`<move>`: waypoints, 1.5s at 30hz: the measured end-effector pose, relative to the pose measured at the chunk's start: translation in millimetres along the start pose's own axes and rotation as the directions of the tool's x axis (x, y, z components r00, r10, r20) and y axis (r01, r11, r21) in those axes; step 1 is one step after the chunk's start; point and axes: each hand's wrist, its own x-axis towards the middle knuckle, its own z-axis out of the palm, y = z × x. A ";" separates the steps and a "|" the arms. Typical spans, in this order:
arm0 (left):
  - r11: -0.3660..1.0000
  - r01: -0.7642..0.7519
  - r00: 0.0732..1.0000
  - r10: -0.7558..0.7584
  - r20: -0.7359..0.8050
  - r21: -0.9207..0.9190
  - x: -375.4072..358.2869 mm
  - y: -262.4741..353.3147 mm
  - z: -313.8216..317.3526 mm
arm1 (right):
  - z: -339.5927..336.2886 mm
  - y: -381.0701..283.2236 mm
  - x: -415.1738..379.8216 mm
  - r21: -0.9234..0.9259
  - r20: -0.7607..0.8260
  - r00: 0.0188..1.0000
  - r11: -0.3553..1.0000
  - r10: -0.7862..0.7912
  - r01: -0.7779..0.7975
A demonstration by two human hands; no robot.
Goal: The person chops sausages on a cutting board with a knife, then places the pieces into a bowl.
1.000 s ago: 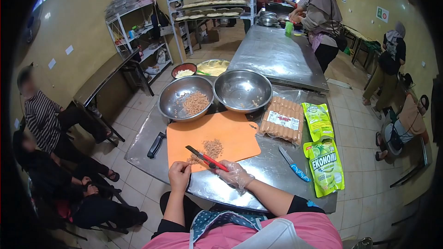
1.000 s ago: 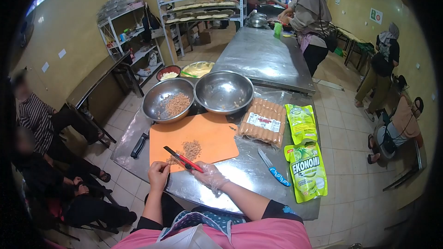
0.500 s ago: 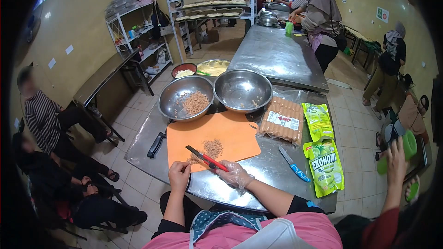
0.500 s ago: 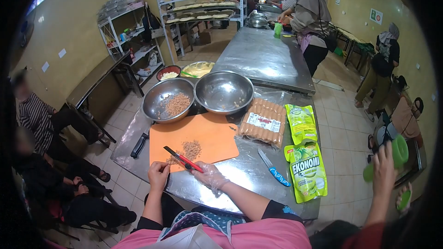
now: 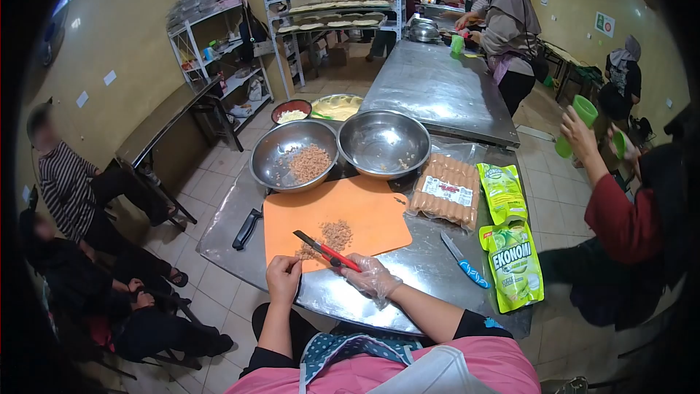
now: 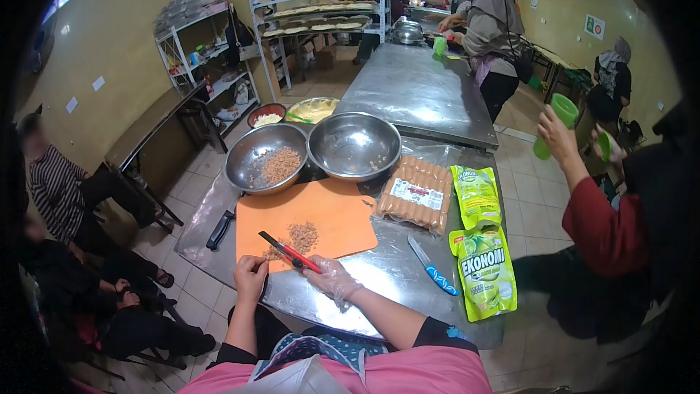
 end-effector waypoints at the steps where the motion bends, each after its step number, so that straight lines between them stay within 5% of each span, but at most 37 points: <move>1: 1.000 0.003 1.000 -0.003 0.002 0.001 0.1 0.8 -0.3 | -0.2 -1.8 -0.6 0.000 0.000 1.000 1.000 0.000 0.000; 45: 0.999 0.023 1.000 -0.024 -0.007 -0.021 0.4 9.4 -2.8 | -0.7 -2.6 -1.8 -0.005 -0.004 1.000 1.000 -0.002 0.002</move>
